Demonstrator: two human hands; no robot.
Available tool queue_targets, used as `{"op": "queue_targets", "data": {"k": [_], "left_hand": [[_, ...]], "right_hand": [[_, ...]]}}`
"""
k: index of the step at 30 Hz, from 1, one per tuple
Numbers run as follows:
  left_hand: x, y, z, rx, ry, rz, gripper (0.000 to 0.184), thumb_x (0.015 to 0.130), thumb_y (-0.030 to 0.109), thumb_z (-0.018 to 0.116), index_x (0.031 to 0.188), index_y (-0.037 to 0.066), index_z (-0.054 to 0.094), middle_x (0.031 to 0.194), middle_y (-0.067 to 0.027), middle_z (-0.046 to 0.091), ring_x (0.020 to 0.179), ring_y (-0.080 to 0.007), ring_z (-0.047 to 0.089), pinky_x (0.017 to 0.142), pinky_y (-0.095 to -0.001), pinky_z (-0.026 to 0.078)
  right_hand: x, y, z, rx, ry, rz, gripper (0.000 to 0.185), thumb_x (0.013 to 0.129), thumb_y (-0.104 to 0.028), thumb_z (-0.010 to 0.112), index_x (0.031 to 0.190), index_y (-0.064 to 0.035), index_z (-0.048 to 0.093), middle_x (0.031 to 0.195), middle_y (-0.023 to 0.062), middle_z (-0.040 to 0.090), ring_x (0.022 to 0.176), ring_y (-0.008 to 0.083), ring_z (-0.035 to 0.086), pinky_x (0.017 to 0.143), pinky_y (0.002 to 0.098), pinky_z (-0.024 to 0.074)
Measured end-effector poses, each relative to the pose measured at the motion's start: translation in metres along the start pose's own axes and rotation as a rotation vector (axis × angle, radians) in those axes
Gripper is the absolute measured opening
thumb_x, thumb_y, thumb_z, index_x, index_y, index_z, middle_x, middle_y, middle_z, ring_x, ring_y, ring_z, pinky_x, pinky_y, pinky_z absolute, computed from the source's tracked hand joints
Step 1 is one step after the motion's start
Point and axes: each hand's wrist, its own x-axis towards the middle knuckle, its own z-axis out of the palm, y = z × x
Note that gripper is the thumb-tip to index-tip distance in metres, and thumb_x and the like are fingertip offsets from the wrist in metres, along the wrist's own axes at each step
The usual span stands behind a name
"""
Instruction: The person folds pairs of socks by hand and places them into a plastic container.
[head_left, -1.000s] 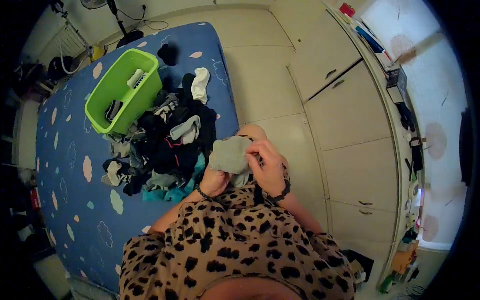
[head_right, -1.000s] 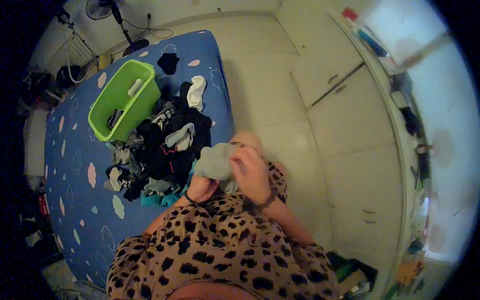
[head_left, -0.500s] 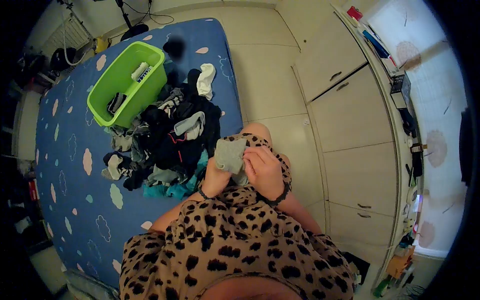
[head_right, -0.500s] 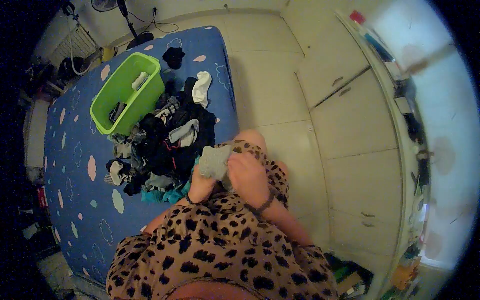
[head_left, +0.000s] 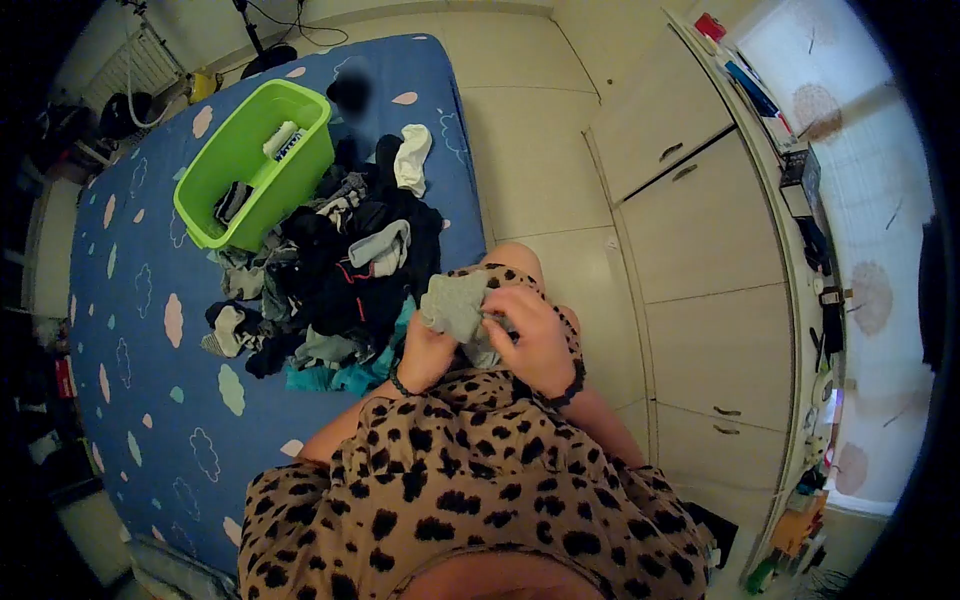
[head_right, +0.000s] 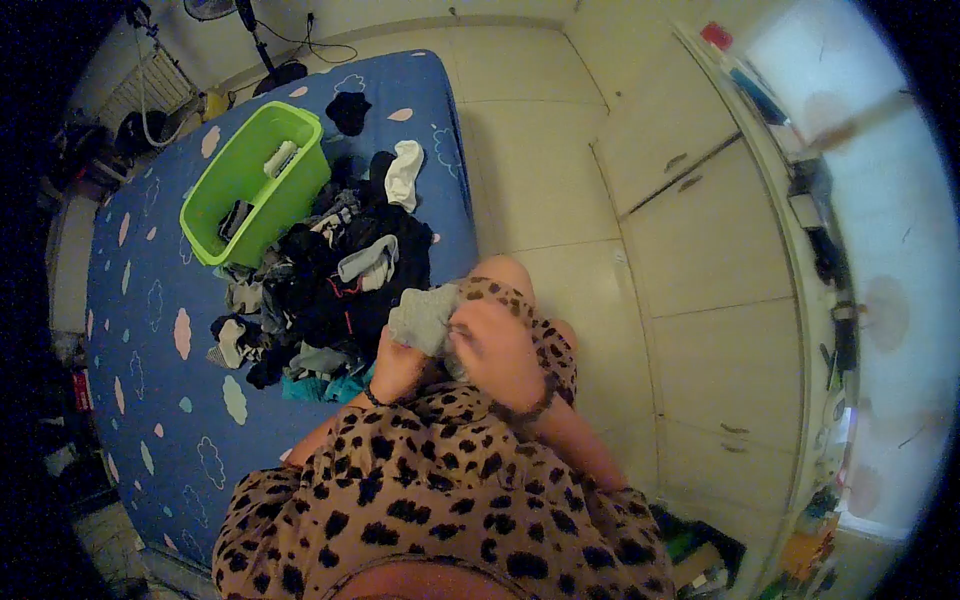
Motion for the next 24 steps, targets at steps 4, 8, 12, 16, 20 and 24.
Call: {"op": "queue_targets", "data": {"k": [4, 8, 12, 16, 20, 24], "left_hand": [[-0.001, 0.001, 0.0, 0.019, -0.031, 0.046, 0.026, 0.087, 0.006, 0.062, 0.111, -0.001, 0.062, 0.112, -0.0071, 0.064, 0.102, -0.0141, 0.059, 0.088, -0.029, 0.047], [-0.002, 0.02, 0.004, -0.047, -0.011, 0.083, 0.026, 0.089, 0.002, 0.054, 0.115, 0.0, 0.054, 0.103, -0.0065, 0.062, 0.089, -0.013, 0.06, 0.078, -0.0259, 0.048], [0.006, 0.024, -0.005, -0.14, 0.037, 0.043, 0.009, 0.095, 0.007, 0.051, 0.103, 0.005, 0.047, 0.092, -0.0015, 0.056, 0.081, -0.0091, 0.056, 0.071, -0.0227, 0.046], [0.011, 0.025, -0.006, -0.626, -0.03, -0.175, 0.008, 0.097, 0.018, 0.051, 0.096, 0.013, 0.045, 0.096, 0.0019, 0.053, 0.087, -0.0079, 0.052, 0.079, -0.0251, 0.043], [0.008, 0.021, -0.009, -0.715, -0.024, -0.252, 0.009, 0.097, 0.019, 0.052, 0.096, 0.014, 0.045, 0.092, 0.0038, 0.053, 0.089, -0.0083, 0.052, 0.084, -0.0285, 0.042], [0.007, 0.007, -0.001, -0.768, 0.045, -0.224, 0.009, 0.097, 0.019, 0.051, 0.097, 0.014, 0.044, 0.09, 0.0041, 0.052, 0.086, -0.0089, 0.053, 0.08, -0.027, 0.044]], "right_hand": [[-0.001, -0.001, 0.003, -0.022, -0.029, 0.002, 0.014, 0.074, 0.002, 0.063, 0.086, -0.0004, 0.057, 0.092, 0.0124, 0.062, 0.084, 0.0295, 0.061, 0.072, 0.0341, 0.0496], [0.002, -0.001, -0.004, -0.06, 0.041, 0.041, 0.012, 0.075, 0.003, 0.061, 0.085, -0.0001, 0.056, 0.09, 0.0111, 0.061, 0.079, 0.0287, 0.061, 0.071, 0.0332, 0.0492], [-0.002, 0.014, -0.008, 0.229, 0.172, 0.304, 0.009, 0.083, 0.002, 0.054, 0.091, -0.0024, 0.053, 0.085, 0.0061, 0.061, 0.074, 0.0195, 0.061, 0.067, 0.0297, 0.0489], [-0.011, 0.041, -0.006, 0.831, 0.082, 0.672, 0.009, 0.091, -0.004, 0.048, 0.1, -0.0044, 0.05, 0.087, 0.0041, 0.059, 0.079, 0.0131, 0.058, 0.072, 0.026, 0.0483], [0.002, 0.027, 0.007, 1.23, 0.276, 0.727, 0.01, 0.096, -0.009, 0.044, 0.105, -0.0057, 0.048, 0.091, 0.0022, 0.055, 0.084, 0.0092, 0.052, 0.076, 0.0228, 0.0446], [-0.004, 0.034, 0.025, 0.948, 0.373, 0.661, 0.012, 0.098, -0.013, 0.045, 0.106, -0.0048, 0.049, 0.098, 0.0022, 0.054, 0.092, 0.0099, 0.052, 0.082, 0.0246, 0.044]]}}
